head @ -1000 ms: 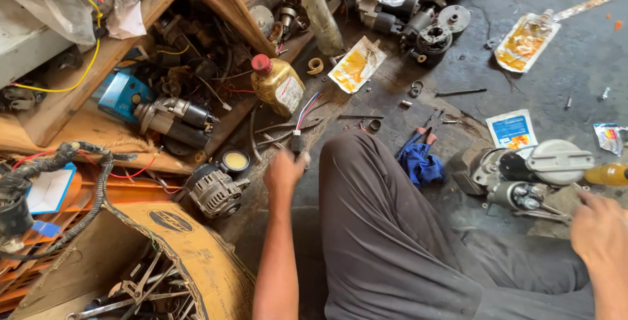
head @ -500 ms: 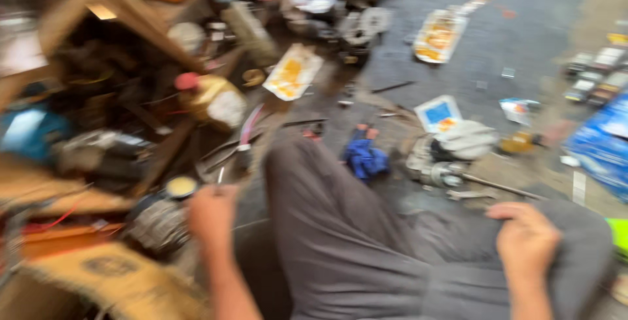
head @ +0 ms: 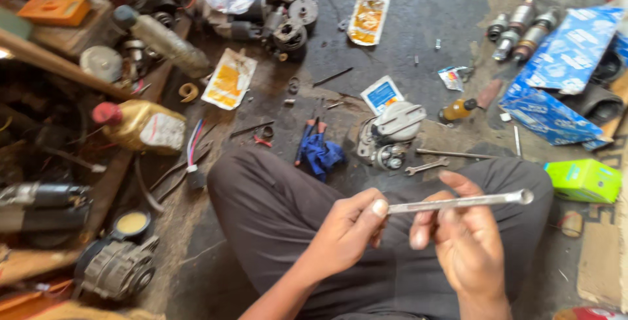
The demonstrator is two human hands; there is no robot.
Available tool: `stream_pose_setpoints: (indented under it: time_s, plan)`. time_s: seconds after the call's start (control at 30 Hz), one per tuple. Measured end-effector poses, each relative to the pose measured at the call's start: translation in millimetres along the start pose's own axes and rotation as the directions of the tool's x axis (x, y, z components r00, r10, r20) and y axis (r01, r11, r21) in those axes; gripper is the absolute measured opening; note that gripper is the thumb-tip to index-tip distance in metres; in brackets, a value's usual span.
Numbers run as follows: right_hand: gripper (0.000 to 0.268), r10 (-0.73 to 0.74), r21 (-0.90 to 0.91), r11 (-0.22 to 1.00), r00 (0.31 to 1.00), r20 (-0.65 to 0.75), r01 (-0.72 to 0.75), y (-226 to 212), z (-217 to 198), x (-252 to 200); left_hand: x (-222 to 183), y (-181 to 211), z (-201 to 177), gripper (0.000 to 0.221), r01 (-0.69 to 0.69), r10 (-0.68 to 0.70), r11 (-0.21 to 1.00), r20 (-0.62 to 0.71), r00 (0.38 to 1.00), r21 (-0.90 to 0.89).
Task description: The person sits on the floor and uses a T-handle wrench to tighten bolts on a motor component. They then attach a metal cover to the motor, insert a bolt, and tighten it with a wrench. The person wipes the motor with a blue cloth and places it on the floor.
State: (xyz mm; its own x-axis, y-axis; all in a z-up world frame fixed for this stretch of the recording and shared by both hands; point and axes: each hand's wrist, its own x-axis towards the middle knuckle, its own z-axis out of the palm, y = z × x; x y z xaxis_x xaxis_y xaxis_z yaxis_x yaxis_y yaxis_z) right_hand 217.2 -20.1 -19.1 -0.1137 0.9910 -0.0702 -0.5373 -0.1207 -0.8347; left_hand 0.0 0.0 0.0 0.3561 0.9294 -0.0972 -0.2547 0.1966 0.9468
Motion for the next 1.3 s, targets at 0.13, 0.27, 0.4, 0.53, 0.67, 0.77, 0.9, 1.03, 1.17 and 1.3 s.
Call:
stream_pose_setpoints:
  time_s: [0.13, 0.27, 0.4, 0.53, 0.67, 0.77, 0.9, 1.03, 1.17, 1.3]
  plan:
    - [0.026, -0.017, -0.02, 1.0, 0.998, -0.058, 0.016, 1, -27, 7, 18, -40, 11, 0.034, 0.052, -0.045, 0.989, 0.054, 0.998, -0.142]
    - [0.023, -0.032, 0.0, 0.999, 0.999, -0.013, 0.032, -3, -39, 6, 23, -48, 11, 0.041, 0.018, -0.007, 0.982, 0.058, 0.998, -0.186]
    - [0.025, -0.036, -0.014, 0.999, 0.999, 0.025, 0.037, -7, -40, 7, 30, -45, 11, 0.04, -0.007, 0.013, 0.988, 0.036, 0.999, -0.153]
    - [0.024, -0.088, -0.098, 0.991, 0.996, 0.022, 0.09, -12, -46, 9, 37, -41, 11, 0.035, 0.02, -0.02, 0.989, -0.001, 1.0, -0.149]
    - [0.025, -0.16, -0.035, 0.987, 0.981, -0.113, 0.157, -12, -66, 31, 50, -47, 16, 0.027, -0.115, 0.199, 0.966, -0.379, 0.904, 0.233]
    - [0.024, -0.14, -0.043, 0.99, 0.979, -0.148, 0.135, -2, -81, 59, 63, -60, 27, 0.065, -0.26, 0.581, 0.693, -0.306, 0.754, 0.673]
    - [0.023, -0.067, -0.072, 0.996, 0.994, -0.082, 0.061, 13, -92, 89, 78, -83, 45, 0.072, -0.222, 0.595, 0.711, -0.403, 0.695, 0.667]
    - [0.024, 0.042, -0.044, 0.998, 0.999, -0.003, -0.042, 10, -101, 109, 88, -99, 46, 0.063, -0.282, 0.659, 0.684, -0.403, 0.635, 0.673]
    - [0.024, 0.153, -0.054, 0.987, 0.987, 0.051, -0.15, 5, -111, 131, 89, -107, 36, 0.052, -0.231, 0.719, 0.533, -0.292, 0.63, 0.814]
    - [0.026, 0.112, -0.13, 0.985, 0.994, 0.013, -0.11, 5, -104, 120, 91, -109, 32, 0.049, -0.237, 0.733, 0.51, -0.274, 0.622, 0.827]
